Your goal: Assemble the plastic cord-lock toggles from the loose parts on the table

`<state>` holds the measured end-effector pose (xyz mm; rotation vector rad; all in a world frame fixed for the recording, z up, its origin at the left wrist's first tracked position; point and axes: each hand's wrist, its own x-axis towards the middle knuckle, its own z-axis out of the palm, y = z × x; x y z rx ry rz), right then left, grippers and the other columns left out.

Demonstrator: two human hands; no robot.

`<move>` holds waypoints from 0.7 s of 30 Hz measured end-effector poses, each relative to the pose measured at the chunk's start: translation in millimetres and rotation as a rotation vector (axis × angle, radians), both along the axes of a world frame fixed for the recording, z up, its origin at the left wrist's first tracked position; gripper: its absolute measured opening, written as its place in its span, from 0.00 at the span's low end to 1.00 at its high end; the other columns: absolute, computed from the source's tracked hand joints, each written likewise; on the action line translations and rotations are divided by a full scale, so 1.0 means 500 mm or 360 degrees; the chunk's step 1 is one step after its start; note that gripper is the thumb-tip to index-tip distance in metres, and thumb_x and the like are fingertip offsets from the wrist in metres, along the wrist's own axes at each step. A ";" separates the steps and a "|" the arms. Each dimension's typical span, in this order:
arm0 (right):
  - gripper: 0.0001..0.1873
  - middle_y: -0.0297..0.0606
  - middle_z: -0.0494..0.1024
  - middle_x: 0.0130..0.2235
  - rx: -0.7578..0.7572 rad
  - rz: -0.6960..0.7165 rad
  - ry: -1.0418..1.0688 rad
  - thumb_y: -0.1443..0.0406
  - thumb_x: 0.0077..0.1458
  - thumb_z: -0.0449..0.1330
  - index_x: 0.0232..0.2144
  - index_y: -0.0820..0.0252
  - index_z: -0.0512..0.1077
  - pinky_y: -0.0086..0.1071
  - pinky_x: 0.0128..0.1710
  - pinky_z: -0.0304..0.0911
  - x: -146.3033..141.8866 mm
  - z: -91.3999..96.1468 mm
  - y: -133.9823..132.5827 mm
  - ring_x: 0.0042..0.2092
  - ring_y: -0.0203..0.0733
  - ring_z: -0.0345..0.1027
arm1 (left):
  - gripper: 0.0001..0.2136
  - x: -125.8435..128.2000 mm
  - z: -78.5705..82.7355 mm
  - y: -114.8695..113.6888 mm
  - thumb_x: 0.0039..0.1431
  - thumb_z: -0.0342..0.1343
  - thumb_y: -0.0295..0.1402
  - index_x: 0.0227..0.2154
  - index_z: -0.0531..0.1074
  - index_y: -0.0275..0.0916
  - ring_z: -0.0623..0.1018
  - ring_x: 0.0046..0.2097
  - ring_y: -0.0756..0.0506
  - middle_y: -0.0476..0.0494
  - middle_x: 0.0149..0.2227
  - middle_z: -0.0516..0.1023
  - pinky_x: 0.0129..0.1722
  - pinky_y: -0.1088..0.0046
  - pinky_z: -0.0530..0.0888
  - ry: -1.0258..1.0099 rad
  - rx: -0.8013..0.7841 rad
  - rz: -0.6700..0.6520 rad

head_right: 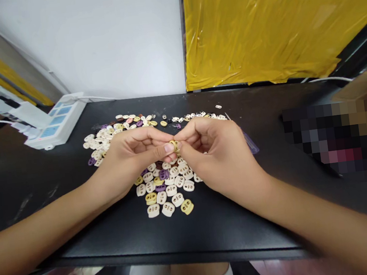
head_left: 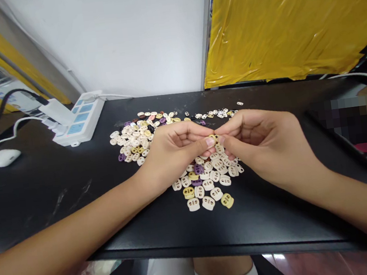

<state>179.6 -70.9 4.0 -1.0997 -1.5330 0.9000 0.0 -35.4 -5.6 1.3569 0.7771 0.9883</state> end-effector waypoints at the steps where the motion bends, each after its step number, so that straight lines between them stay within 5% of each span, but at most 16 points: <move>1: 0.06 0.36 0.81 0.28 -0.0003 0.0002 0.0003 0.63 0.53 0.72 0.28 0.55 0.78 0.33 0.27 0.71 -0.001 -0.002 0.000 0.27 0.38 0.74 | 0.10 0.001 -0.001 -0.001 0.48 0.75 0.31 0.32 0.82 0.33 0.81 0.30 0.50 0.46 0.26 0.83 0.34 0.75 0.80 0.0000 -0.0006 0.0000; 15: 0.07 0.34 0.80 0.25 -0.0014 -0.0045 0.0038 0.68 0.53 0.70 0.26 0.55 0.76 0.32 0.25 0.68 -0.011 -0.018 0.001 0.25 0.37 0.71 | 0.08 0.014 -0.012 -0.005 0.48 0.72 0.24 0.31 0.80 0.32 0.80 0.28 0.52 0.47 0.26 0.82 0.31 0.77 0.79 -0.0035 0.0000 0.0100; 21: 0.09 0.34 0.82 0.28 -0.0229 0.0268 0.0328 0.62 0.50 0.74 0.32 0.57 0.80 0.32 0.30 0.74 0.024 -0.009 0.039 0.27 0.35 0.74 | 0.12 0.003 0.000 0.008 0.44 0.75 0.27 0.33 0.82 0.33 0.81 0.30 0.51 0.46 0.29 0.84 0.35 0.74 0.81 -0.0147 0.0019 0.0025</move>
